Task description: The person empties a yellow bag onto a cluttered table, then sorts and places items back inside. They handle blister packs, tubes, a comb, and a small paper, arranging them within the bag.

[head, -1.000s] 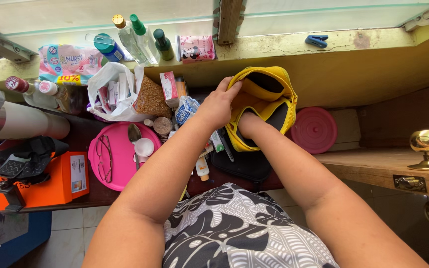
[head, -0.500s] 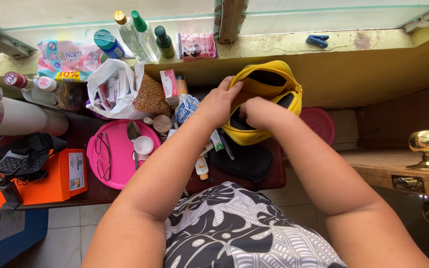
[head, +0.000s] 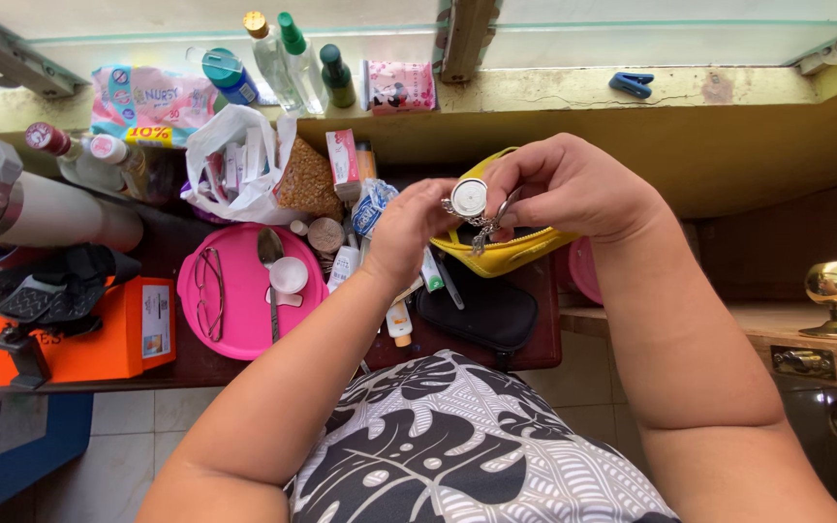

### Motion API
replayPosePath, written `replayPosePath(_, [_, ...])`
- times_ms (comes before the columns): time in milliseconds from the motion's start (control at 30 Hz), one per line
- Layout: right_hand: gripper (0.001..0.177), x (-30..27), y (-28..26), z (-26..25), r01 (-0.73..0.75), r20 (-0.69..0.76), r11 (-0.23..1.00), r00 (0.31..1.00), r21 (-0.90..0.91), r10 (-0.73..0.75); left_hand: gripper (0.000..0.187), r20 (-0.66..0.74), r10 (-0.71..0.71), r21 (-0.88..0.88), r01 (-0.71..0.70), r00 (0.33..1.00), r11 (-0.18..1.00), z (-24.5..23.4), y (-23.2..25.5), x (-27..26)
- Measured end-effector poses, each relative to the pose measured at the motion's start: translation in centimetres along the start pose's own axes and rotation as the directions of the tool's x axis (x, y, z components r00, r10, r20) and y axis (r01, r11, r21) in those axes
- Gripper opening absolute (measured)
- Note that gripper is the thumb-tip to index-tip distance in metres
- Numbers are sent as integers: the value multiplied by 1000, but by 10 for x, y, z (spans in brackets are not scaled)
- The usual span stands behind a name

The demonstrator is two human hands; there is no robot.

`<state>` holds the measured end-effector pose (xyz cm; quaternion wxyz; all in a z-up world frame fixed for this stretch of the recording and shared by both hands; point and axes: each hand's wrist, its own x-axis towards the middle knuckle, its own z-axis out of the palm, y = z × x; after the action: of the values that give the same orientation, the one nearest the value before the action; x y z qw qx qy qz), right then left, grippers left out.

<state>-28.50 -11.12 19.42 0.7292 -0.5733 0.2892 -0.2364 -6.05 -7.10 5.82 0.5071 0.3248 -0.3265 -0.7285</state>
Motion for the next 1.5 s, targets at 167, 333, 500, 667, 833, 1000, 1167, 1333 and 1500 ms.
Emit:
replayPosePath(167, [15, 17, 14, 30, -34, 137, 999, 990, -8, 35, 64, -13, -577, -178, 566, 817, 805, -31, 13, -45])
replayPosePath(333, [16, 36, 77, 62, -237, 172, 971, 956, -27, 238, 62, -138, -711, -120, 701, 690, 703, -81, -6, -86])
replayPosePath(500, [16, 52, 140, 77, -241, 90, 942, 959, -234, 268, 56, -277, -589, -268, 528, 759, 806, -126, -44, -94])
replayPosePath(667, [21, 61, 177, 81, -260, -82, 830, 964, -493, 253, 30, -336, -473, -115, 463, 814, 879, -144, -83, -88])
replayPosePath(833, [19, 63, 203, 81, -256, -151, 810, 967, -528, 207, 29, -402, -406, 188, 508, 821, 841, -154, -91, -93])
replayPosePath(1000, [18, 52, 234, 91, 1, -49, 641, 997, -767, -61, 29, -330, -560, 935, 184, 760, -302, -154, -82, -118])
replayPosePath(1167, [18, 43, 238, 100, 186, 143, 295, 977, -937, -160, 40, -308, -697, 947, 138, 647, -290, -148, -79, -128])
replayPosePath(1333, [16, 35, 209, 115, 222, 202, 67, 953, -973, -225, 48, -321, -628, 947, 262, 709, -189, -143, -78, -126])
replayPosePath(1500, [25, 14, 158, 117, 312, 226, 105, 846, -944, -483, 33, -216, -681, 975, 117, 700, -189, -128, -52, -107])
